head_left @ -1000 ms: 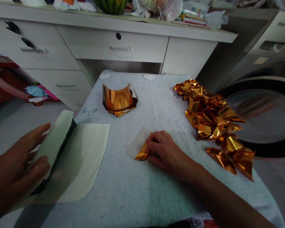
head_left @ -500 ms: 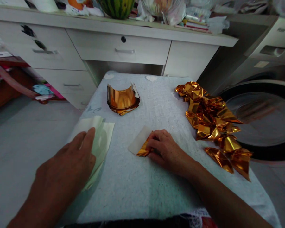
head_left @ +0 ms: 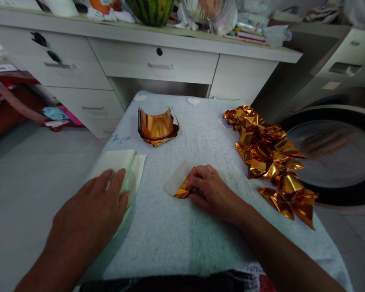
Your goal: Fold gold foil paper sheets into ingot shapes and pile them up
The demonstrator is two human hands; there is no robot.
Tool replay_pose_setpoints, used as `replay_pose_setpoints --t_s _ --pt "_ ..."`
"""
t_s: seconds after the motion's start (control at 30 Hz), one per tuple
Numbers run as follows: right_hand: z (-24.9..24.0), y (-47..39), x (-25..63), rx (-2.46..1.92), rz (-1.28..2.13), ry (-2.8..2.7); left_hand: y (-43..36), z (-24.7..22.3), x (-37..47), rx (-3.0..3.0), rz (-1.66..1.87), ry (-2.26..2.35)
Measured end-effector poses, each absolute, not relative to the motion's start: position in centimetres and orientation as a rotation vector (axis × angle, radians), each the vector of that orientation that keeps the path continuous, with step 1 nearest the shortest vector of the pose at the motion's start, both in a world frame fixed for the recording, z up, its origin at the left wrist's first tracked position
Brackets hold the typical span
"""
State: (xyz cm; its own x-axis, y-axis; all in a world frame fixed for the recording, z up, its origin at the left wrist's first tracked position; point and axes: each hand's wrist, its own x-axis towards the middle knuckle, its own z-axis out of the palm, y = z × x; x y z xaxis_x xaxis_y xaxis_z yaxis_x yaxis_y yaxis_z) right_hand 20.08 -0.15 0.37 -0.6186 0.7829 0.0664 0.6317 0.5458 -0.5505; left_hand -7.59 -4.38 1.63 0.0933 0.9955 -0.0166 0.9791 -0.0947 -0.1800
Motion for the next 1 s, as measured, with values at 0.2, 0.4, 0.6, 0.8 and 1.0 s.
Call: replay_pose_setpoints --t_s 0.2,0.4,0.6,0.8,1.0 --pt "0.4 -0.2 20.1 -1.169 0.710 -2.468 -5.1 2.1 -4.7 -2.631 -0.489 -1.703" --pt "0.3 0.0 20.1 -1.156 0.728 -2.453 -4.4 1.7 -0.4 -3.063 -0.602 -1.770" --pt "0.0 0.0 20.2 -1.142 0.729 -2.432 -3.4 0.2 -0.1 -3.046 -0.634 -1.819" --pt "0.3 -0.2 19.9 -1.168 0.753 -2.413 -3.4 -0.3 -0.2 -2.998 -0.761 -1.813" --pt "0.7 -0.4 19.4 -1.245 0.775 -2.382 -3.2 -0.2 -0.6 -2.886 -0.756 -1.976"
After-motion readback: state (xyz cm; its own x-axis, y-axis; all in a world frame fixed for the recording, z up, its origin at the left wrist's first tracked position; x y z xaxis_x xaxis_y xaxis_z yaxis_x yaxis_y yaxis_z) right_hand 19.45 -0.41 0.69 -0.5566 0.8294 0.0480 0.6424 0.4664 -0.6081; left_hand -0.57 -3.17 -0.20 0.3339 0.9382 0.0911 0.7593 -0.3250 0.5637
